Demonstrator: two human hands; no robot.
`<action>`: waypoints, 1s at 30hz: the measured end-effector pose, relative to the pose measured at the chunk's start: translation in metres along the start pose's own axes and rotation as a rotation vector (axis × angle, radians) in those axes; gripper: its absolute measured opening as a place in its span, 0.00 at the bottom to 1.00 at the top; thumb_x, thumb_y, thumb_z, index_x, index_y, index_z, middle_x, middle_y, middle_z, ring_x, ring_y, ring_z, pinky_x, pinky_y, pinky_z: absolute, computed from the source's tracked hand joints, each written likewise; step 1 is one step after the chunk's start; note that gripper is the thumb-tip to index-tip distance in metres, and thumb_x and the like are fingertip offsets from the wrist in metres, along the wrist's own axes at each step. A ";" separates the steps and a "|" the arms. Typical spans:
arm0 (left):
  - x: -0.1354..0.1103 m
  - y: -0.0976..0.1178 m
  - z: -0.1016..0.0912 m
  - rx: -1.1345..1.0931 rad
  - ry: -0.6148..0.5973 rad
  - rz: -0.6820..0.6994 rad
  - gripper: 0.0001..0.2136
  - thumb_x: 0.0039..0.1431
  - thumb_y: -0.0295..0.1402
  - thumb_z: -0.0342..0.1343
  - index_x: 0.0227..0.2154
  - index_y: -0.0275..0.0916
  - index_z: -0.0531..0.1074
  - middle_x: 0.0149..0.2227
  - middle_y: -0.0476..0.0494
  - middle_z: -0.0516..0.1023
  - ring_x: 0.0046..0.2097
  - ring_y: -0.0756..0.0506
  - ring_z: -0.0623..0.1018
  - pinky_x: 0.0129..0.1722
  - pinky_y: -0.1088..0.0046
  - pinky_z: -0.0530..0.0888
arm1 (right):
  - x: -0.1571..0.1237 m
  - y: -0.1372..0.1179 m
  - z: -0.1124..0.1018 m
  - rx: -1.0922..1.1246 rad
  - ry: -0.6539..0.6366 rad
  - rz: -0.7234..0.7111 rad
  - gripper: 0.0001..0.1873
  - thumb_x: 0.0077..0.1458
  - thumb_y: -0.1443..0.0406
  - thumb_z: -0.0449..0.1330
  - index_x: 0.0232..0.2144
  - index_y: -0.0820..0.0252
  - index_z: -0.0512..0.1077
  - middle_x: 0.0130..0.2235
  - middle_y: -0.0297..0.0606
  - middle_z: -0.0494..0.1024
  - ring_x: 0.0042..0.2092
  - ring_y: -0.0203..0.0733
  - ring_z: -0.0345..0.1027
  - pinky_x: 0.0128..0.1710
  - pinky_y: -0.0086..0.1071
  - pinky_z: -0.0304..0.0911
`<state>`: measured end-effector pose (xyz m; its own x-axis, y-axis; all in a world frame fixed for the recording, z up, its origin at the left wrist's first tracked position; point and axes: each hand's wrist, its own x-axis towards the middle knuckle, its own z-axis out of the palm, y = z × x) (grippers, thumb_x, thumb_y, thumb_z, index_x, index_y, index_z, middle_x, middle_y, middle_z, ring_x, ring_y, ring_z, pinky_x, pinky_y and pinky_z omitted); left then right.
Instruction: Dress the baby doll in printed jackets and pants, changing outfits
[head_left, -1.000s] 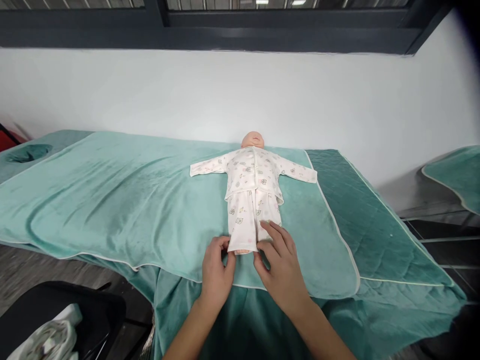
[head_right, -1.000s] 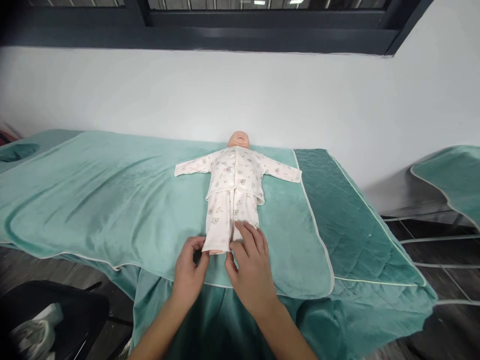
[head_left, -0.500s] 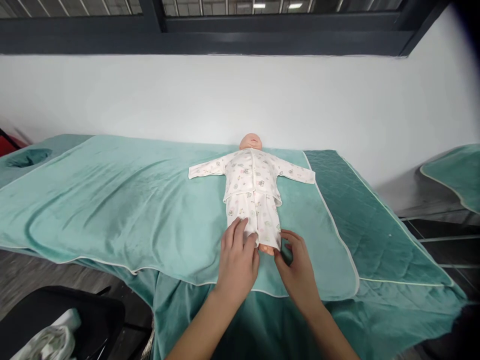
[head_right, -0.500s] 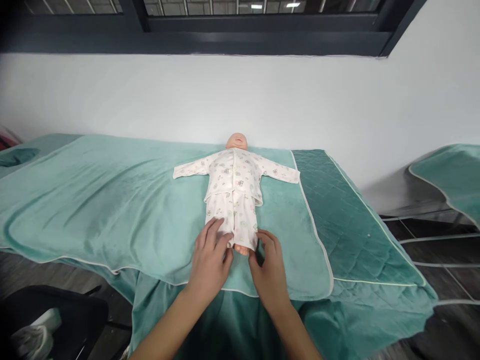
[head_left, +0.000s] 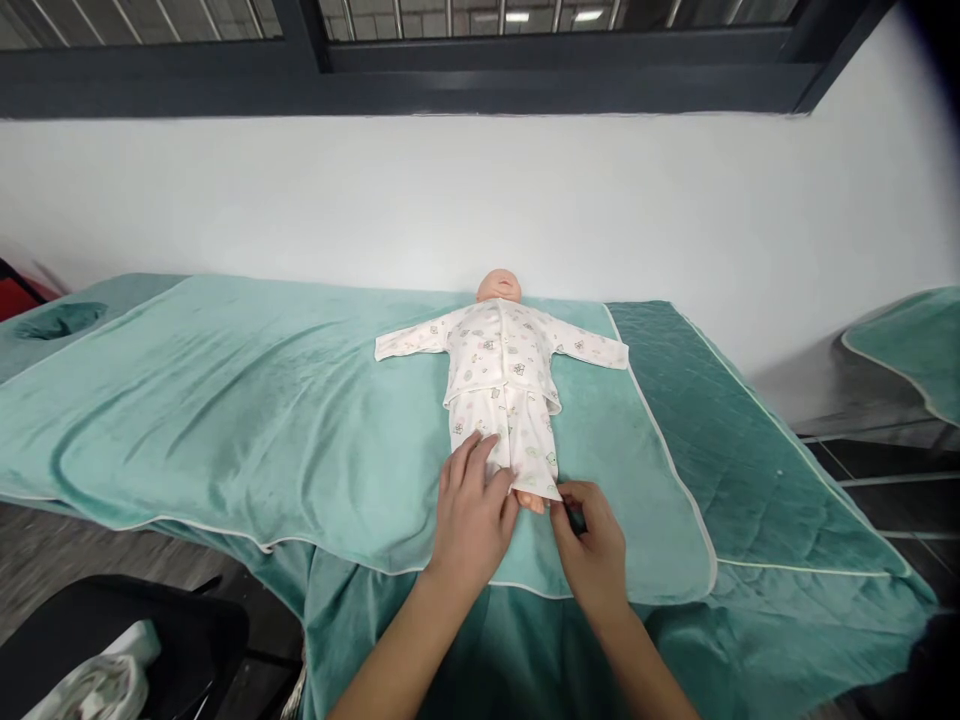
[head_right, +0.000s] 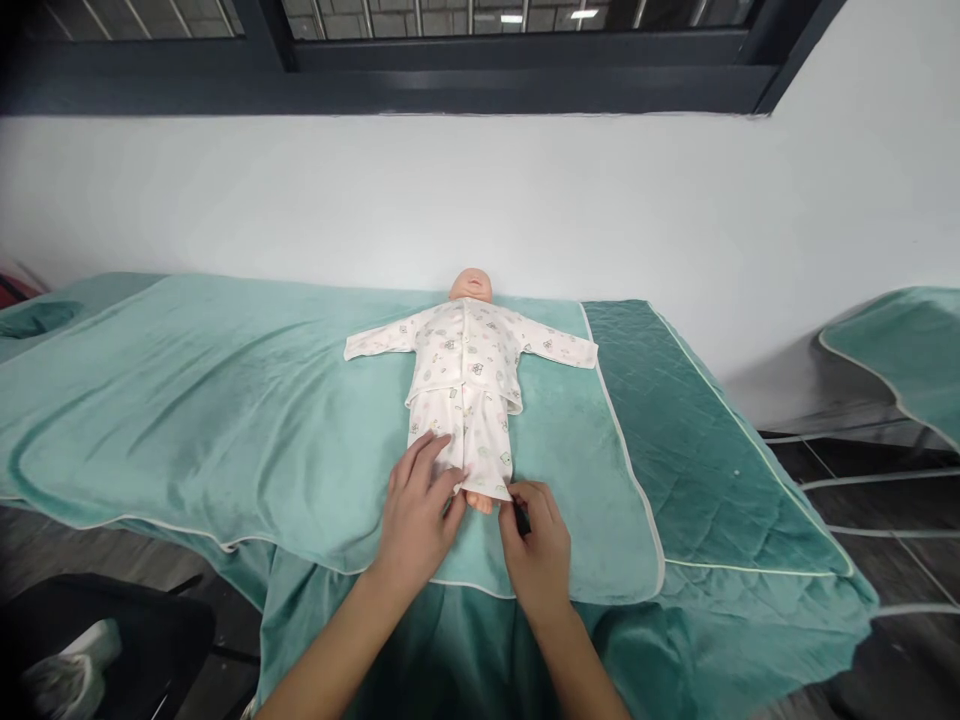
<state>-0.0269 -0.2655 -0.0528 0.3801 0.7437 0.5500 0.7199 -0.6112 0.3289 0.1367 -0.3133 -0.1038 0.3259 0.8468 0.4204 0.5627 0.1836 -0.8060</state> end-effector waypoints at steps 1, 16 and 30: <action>0.000 0.000 -0.001 -0.022 0.025 0.005 0.08 0.61 0.24 0.54 0.40 0.41 0.74 0.60 0.38 0.69 0.66 0.34 0.63 0.59 0.48 0.69 | -0.001 0.000 0.000 0.008 0.005 -0.007 0.03 0.63 0.65 0.56 0.39 0.55 0.70 0.38 0.35 0.72 0.40 0.41 0.67 0.40 0.35 0.64; -0.014 0.005 0.004 -0.092 0.113 0.076 0.09 0.58 0.22 0.54 0.40 0.39 0.70 0.58 0.37 0.73 0.64 0.36 0.67 0.61 0.48 0.67 | -0.012 0.008 0.001 -0.068 0.043 -0.183 0.06 0.61 0.69 0.56 0.40 0.55 0.68 0.40 0.37 0.73 0.43 0.42 0.70 0.43 0.37 0.67; -0.006 0.006 -0.006 -0.225 0.144 0.089 0.11 0.57 0.22 0.55 0.41 0.41 0.68 0.56 0.39 0.74 0.63 0.37 0.67 0.60 0.49 0.67 | -0.015 0.006 0.001 -0.018 0.064 -0.119 0.03 0.61 0.69 0.57 0.38 0.56 0.68 0.38 0.35 0.71 0.38 0.39 0.66 0.37 0.34 0.63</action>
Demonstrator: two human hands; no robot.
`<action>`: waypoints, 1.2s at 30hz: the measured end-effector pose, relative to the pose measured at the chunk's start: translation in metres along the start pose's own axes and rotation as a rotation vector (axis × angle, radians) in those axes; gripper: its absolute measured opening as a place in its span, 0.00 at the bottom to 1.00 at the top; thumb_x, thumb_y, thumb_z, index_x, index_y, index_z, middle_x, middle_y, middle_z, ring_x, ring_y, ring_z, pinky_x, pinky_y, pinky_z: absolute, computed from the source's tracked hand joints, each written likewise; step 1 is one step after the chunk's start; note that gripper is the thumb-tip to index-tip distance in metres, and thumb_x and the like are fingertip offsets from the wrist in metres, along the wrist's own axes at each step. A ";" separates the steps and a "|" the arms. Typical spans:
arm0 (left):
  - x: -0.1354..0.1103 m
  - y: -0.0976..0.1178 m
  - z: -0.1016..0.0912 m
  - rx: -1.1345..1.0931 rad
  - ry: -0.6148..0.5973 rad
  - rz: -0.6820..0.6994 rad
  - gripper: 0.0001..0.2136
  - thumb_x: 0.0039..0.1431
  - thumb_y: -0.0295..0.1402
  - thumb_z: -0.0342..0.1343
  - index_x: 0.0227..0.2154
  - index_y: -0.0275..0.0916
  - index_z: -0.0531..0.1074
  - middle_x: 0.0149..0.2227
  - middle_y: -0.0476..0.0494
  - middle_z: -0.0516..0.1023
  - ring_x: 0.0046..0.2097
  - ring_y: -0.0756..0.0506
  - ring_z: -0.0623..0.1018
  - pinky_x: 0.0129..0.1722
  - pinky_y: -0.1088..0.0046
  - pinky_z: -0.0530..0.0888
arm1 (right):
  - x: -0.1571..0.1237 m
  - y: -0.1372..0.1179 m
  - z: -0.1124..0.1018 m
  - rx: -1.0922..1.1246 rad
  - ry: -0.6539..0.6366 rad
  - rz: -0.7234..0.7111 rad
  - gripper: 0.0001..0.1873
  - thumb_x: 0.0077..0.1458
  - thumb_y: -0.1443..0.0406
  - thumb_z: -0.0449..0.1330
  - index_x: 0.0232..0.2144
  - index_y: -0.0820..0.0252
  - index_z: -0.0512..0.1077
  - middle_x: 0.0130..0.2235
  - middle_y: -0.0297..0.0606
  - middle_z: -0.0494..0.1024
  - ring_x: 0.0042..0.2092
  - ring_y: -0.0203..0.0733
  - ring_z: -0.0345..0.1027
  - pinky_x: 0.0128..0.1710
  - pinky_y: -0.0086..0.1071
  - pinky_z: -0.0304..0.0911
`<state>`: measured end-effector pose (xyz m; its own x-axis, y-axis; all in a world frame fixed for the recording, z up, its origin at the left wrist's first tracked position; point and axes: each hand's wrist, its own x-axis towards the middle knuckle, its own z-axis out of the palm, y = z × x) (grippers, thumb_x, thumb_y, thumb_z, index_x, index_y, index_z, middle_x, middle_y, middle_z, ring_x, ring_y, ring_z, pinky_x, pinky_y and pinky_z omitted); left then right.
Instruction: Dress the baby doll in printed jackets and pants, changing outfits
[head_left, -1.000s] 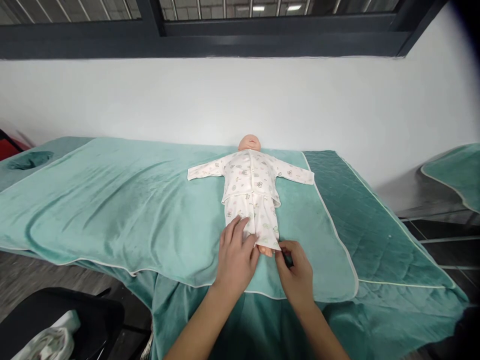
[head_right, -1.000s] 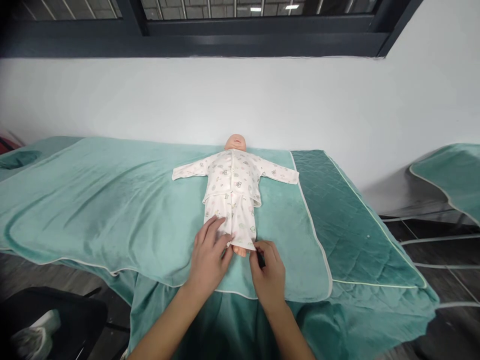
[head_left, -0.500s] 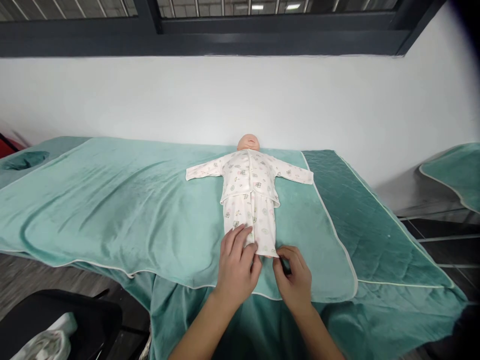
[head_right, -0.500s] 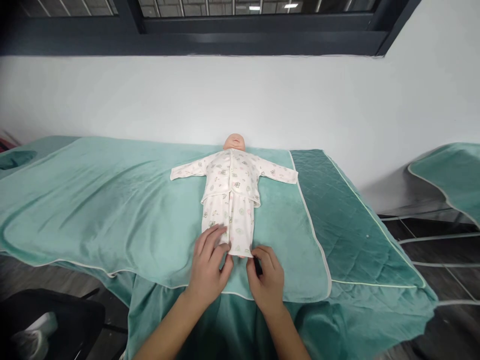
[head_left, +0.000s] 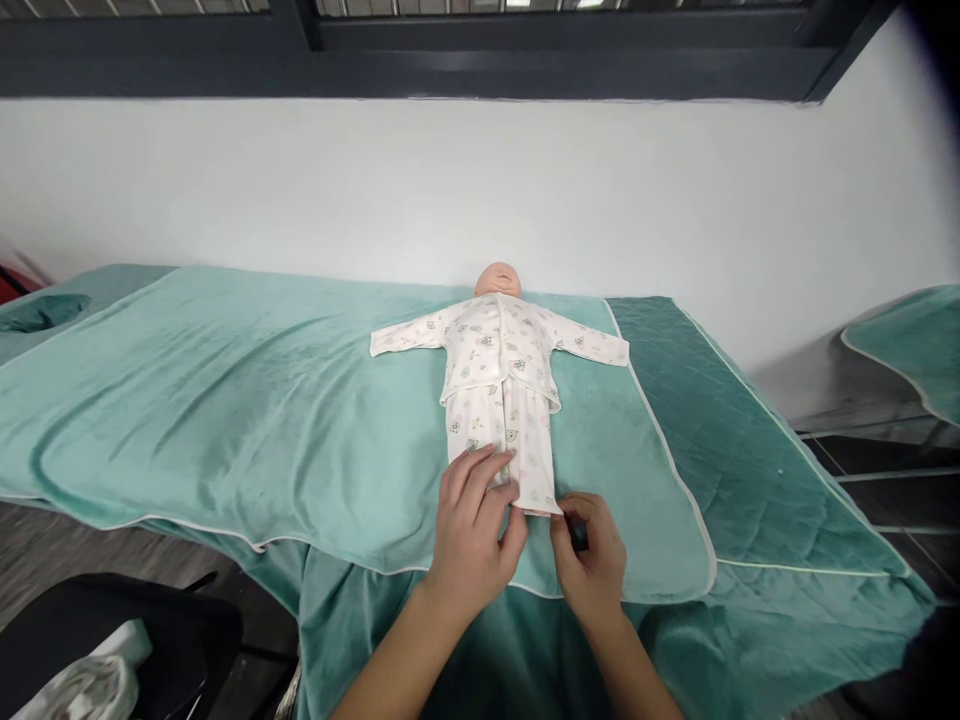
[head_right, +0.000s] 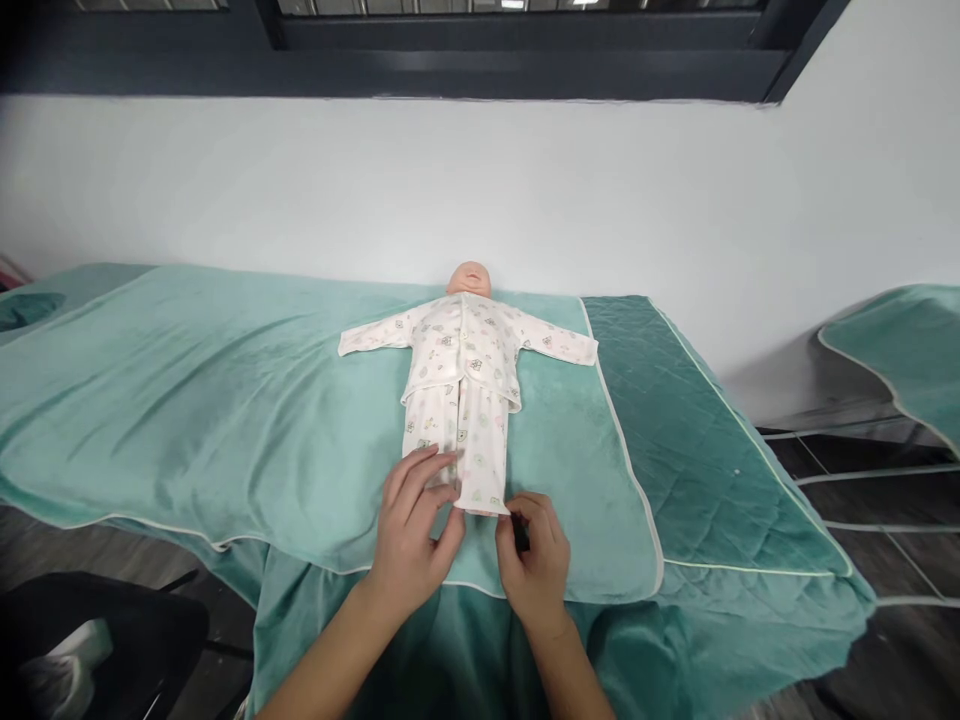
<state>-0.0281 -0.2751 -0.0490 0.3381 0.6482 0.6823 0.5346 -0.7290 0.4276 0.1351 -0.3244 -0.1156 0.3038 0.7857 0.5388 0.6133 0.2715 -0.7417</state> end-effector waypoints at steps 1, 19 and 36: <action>-0.001 0.000 0.000 -0.005 -0.005 -0.005 0.11 0.57 0.21 0.55 0.41 0.41 0.68 0.56 0.39 0.73 0.63 0.37 0.67 0.60 0.49 0.67 | 0.000 0.000 0.000 -0.003 0.004 -0.001 0.03 0.61 0.69 0.57 0.37 0.56 0.68 0.38 0.35 0.71 0.38 0.39 0.66 0.37 0.34 0.63; -0.015 -0.014 0.007 0.198 -0.090 -0.049 0.06 0.59 0.26 0.57 0.40 0.40 0.72 0.61 0.37 0.68 0.65 0.35 0.65 0.61 0.50 0.67 | -0.007 0.005 0.005 -0.077 0.011 -0.053 0.04 0.62 0.69 0.58 0.39 0.56 0.69 0.38 0.36 0.73 0.39 0.39 0.67 0.39 0.34 0.65; -0.016 -0.015 0.010 0.132 -0.031 -0.067 0.08 0.59 0.22 0.56 0.40 0.38 0.69 0.60 0.36 0.69 0.64 0.37 0.66 0.61 0.52 0.68 | -0.007 0.005 0.006 -0.118 0.021 -0.085 0.04 0.62 0.69 0.58 0.40 0.57 0.70 0.39 0.37 0.74 0.40 0.39 0.68 0.39 0.33 0.65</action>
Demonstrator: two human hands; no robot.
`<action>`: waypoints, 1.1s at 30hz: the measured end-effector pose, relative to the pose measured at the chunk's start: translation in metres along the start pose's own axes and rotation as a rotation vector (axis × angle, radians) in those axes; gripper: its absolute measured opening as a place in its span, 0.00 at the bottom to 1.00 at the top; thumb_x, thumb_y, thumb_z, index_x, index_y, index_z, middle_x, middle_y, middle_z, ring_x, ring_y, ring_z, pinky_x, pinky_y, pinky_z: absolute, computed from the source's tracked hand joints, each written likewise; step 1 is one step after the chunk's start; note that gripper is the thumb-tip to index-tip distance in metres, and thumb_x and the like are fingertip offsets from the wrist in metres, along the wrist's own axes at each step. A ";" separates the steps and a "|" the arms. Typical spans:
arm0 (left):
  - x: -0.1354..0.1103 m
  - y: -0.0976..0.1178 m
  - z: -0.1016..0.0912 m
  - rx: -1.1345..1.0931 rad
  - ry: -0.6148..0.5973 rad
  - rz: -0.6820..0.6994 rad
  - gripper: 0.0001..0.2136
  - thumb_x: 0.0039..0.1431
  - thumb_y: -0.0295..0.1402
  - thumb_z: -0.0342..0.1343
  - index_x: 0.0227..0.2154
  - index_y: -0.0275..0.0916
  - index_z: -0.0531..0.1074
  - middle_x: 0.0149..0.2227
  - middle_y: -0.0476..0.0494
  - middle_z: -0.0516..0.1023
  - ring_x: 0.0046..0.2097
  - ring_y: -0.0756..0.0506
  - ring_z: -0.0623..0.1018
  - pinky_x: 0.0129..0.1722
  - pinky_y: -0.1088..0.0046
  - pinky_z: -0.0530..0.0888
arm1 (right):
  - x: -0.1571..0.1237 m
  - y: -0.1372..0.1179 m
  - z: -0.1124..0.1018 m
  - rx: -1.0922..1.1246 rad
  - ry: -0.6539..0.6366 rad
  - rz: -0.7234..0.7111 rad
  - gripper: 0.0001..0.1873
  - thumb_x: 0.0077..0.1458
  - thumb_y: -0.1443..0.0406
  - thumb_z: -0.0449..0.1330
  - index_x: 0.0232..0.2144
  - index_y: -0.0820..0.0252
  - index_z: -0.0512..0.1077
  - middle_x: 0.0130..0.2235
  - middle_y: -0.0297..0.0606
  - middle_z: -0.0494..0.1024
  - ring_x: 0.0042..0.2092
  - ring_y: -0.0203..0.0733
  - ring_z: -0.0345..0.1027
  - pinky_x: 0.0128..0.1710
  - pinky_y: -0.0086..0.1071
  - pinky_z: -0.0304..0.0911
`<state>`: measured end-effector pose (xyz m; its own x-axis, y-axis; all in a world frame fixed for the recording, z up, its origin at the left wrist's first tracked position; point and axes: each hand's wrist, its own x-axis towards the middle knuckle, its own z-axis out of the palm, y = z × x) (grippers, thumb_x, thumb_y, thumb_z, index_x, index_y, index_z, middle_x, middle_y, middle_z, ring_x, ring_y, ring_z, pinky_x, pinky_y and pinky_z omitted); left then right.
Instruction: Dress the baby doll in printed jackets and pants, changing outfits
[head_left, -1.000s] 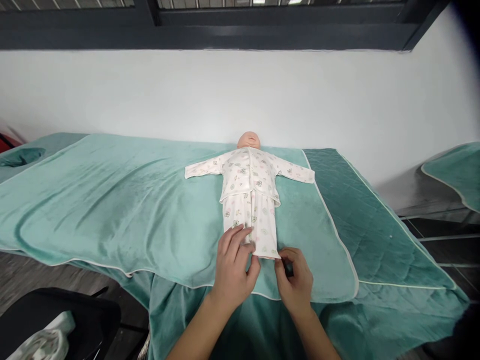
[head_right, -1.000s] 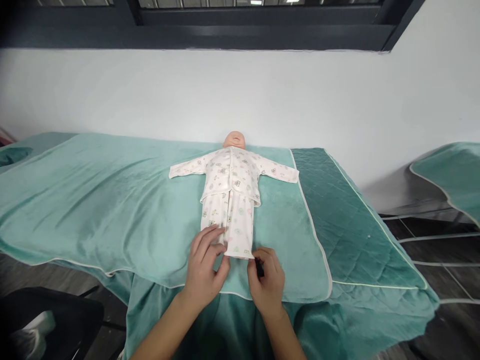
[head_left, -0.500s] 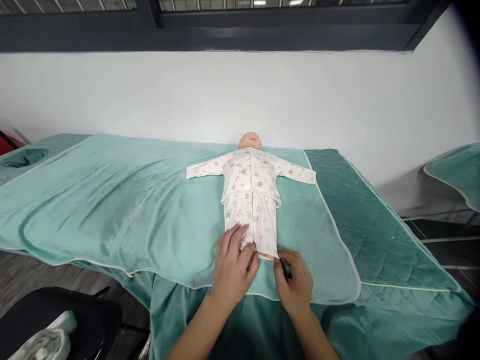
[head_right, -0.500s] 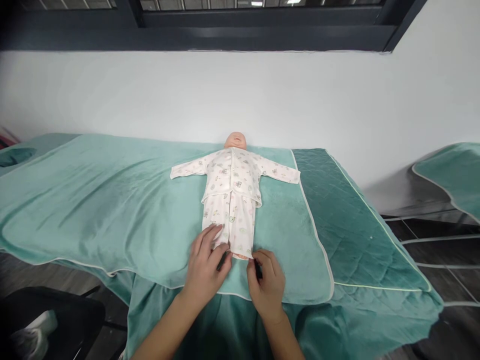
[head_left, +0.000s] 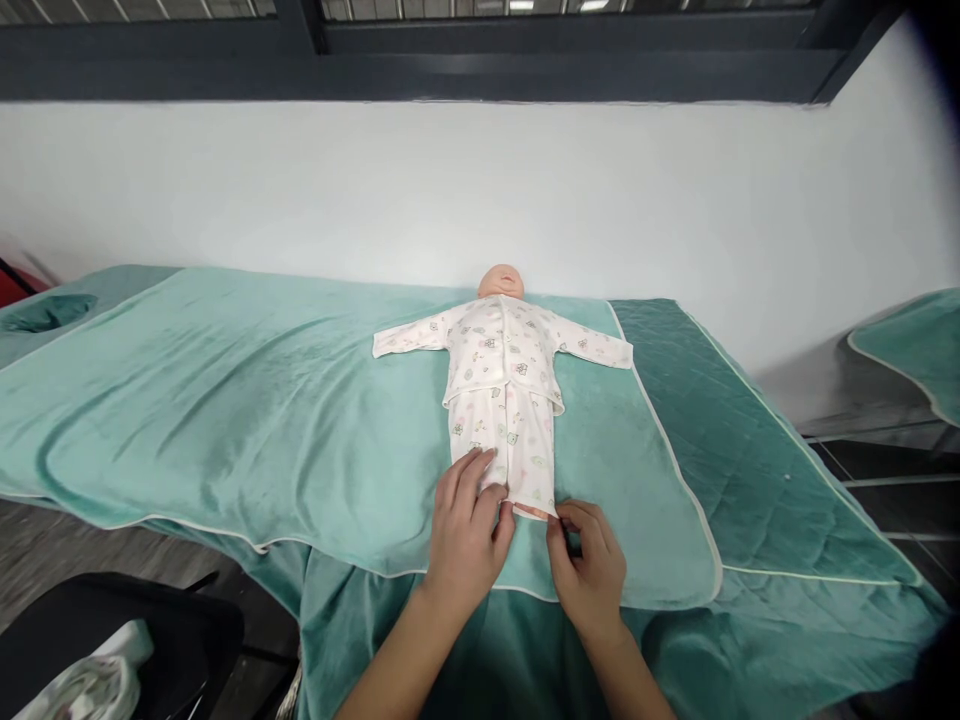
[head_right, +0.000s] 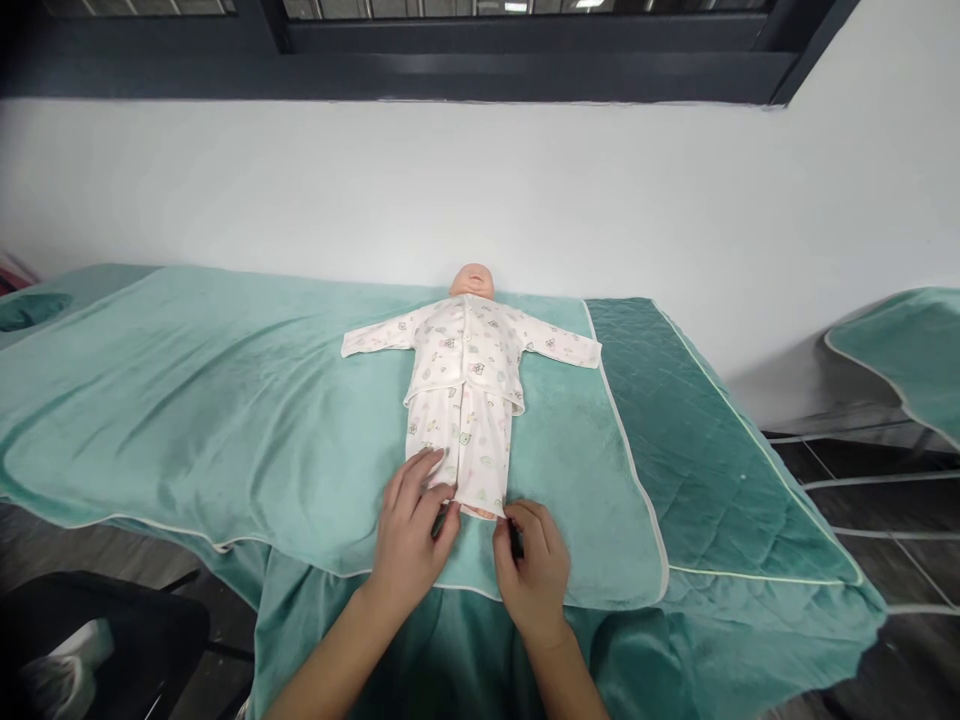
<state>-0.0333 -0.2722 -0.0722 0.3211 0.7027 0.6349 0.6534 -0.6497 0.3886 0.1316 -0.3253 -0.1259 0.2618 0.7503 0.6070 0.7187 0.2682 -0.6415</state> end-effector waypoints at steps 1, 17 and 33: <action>0.000 0.001 -0.001 -0.016 0.010 -0.007 0.08 0.59 0.22 0.56 0.40 0.38 0.69 0.60 0.36 0.69 0.64 0.37 0.66 0.61 0.52 0.68 | 0.000 0.000 0.000 0.000 -0.001 0.000 0.04 0.62 0.69 0.58 0.40 0.57 0.70 0.39 0.37 0.74 0.40 0.39 0.68 0.39 0.34 0.65; -0.014 -0.006 -0.012 0.021 0.048 -0.087 0.13 0.60 0.24 0.58 0.47 0.39 0.68 0.60 0.33 0.66 0.63 0.36 0.66 0.58 0.52 0.69 | 0.001 -0.001 0.000 -0.011 0.016 -0.007 0.04 0.61 0.69 0.59 0.39 0.57 0.70 0.38 0.37 0.75 0.40 0.41 0.70 0.39 0.35 0.67; -0.014 -0.015 -0.023 -0.162 0.147 -0.125 0.09 0.62 0.25 0.56 0.44 0.42 0.70 0.55 0.38 0.69 0.58 0.40 0.70 0.56 0.56 0.70 | 0.008 -0.006 -0.010 0.431 0.087 0.332 0.13 0.61 0.64 0.59 0.48 0.55 0.69 0.56 0.45 0.70 0.58 0.49 0.65 0.50 0.44 0.68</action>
<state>-0.0636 -0.2787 -0.0715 0.1333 0.7385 0.6609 0.5596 -0.6065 0.5648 0.1361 -0.3266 -0.1123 0.4948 0.7891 0.3640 0.2641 0.2625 -0.9281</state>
